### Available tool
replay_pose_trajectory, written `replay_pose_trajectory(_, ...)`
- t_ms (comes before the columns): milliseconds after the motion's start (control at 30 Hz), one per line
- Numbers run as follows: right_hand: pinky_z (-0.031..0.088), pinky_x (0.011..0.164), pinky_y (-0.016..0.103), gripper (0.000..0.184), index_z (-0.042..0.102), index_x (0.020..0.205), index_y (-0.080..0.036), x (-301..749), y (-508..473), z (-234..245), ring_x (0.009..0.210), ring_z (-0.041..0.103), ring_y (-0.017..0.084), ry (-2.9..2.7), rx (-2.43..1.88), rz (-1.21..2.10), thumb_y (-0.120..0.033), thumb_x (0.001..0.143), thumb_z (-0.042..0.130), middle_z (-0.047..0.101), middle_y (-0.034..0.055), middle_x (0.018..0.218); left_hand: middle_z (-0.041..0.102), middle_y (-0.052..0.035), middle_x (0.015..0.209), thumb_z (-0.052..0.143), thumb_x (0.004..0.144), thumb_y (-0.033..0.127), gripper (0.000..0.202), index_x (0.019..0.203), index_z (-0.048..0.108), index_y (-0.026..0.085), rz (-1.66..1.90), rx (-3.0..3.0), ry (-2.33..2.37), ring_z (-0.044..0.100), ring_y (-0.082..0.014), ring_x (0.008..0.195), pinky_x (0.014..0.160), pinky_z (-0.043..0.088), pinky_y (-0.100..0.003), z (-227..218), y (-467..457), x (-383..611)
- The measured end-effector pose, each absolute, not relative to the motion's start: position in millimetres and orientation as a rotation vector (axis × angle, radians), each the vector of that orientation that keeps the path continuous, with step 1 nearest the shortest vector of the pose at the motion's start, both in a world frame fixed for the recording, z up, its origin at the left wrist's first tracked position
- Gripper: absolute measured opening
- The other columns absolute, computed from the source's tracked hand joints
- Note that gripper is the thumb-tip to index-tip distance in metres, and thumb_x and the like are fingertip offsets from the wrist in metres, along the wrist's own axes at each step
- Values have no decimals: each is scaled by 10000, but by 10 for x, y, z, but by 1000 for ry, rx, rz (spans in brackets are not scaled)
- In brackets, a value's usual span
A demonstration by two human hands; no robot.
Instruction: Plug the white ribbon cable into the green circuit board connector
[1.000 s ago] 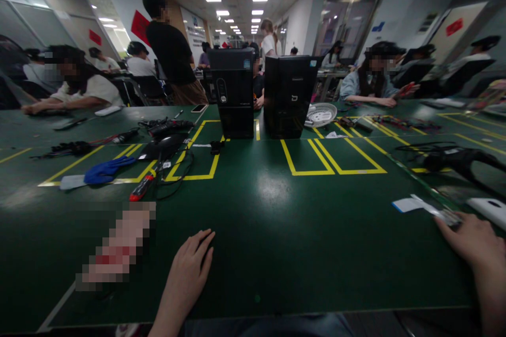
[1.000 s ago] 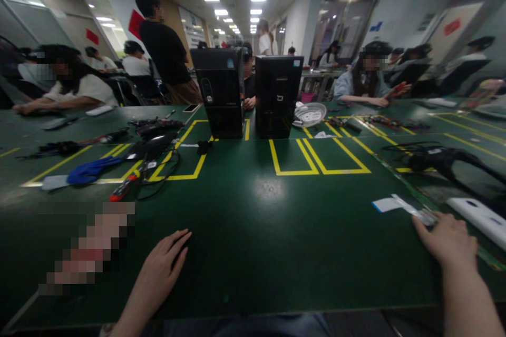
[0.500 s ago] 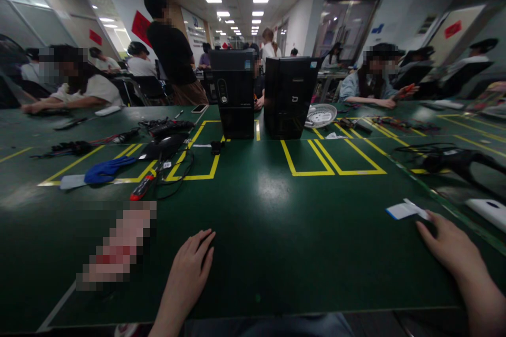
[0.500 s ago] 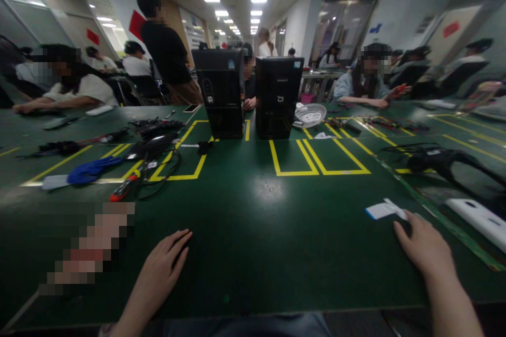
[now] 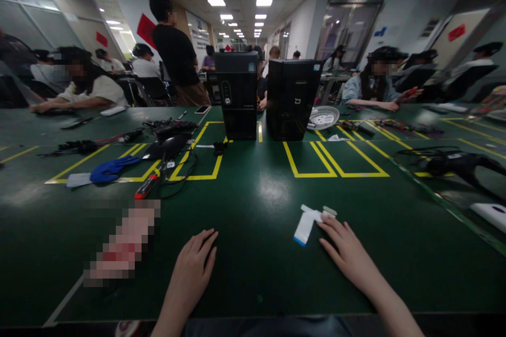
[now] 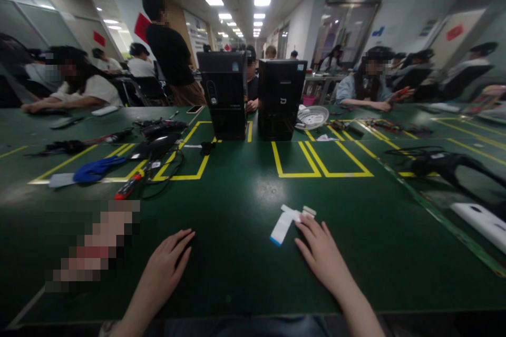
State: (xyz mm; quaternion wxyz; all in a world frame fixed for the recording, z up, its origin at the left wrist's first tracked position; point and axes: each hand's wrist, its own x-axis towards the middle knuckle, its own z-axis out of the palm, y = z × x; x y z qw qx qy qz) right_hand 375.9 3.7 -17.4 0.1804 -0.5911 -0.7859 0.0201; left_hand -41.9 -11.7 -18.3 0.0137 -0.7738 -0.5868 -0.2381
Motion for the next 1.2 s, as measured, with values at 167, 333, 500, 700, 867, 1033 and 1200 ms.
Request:
replay_pose_trajectory(167,185,1171,534,405,515,1350,-283,3041,-88,82,1406,295,209,-2472,-1357,446,-383,974,402,418,29,1475,605,-111,1287,412,962,298,377,1268,600,183,-716,-2404,-1838,557,-290,1191,1009,453,-515,-178,-121,-419)
replay_pose_trajectory(333,146,1193,499,413,495,1361,-292,2654,-207,236,1417,266,186,-2551,-1138,681,-348,955,450,418,-10,1475,620,-105,1263,433,947,293,363,1241,623,196,-767,-2408,-1823,568,-294,1176,1002,461,-514,-184,-111,-427)
replay_pose_trajectory(500,153,1195,484,422,516,1342,-279,2539,-194,243,1403,297,188,-2525,-1073,739,-310,921,500,448,-3,1453,614,-82,1275,433,956,254,353,1263,606,237,-862,-2530,-1724,545,-272,1207,1004,468,-495,-112,-129,-214)
replay_pose_trajectory(700,171,1188,489,442,490,1375,-286,2583,-233,255,1435,218,199,-2506,-1077,697,-310,934,478,382,2,1498,643,-58,1254,468,961,197,354,1291,583,253,-820,-2934,-1450,523,-254,1228,1014,472,-465,66,-176,207)
replay_pose_trajectory(867,245,1154,510,402,537,1335,-283,3168,-118,220,1410,285,221,-2411,-1327,481,-373,978,378,384,41,1495,664,-63,1227,491,952,208,307,1221,635,239,-789,-2985,-1514,551,-267,1188,985,491,-490,116,-173,250)
replay_pose_trajectory(1033,314,1100,513,544,557,1307,-106,4568,263,45,1380,316,336,-2020,-1973,-52,-444,922,373,398,198,1454,663,-54,1233,490,947,199,320,1230,632,247,-799,-2970,-1538,561,-262,1175,982,493,-491,117,-171,234)
replay_pose_trajectory(1200,244,1088,552,728,437,1388,18,5709,282,-41,1406,187,422,-1455,-2579,-295,-517,935,242,237,311,1491,663,-43,1230,492,945,186,345,1260,612,255,-782,-2962,-1547,563,-260,1168,974,496,-493,146,-173,255)
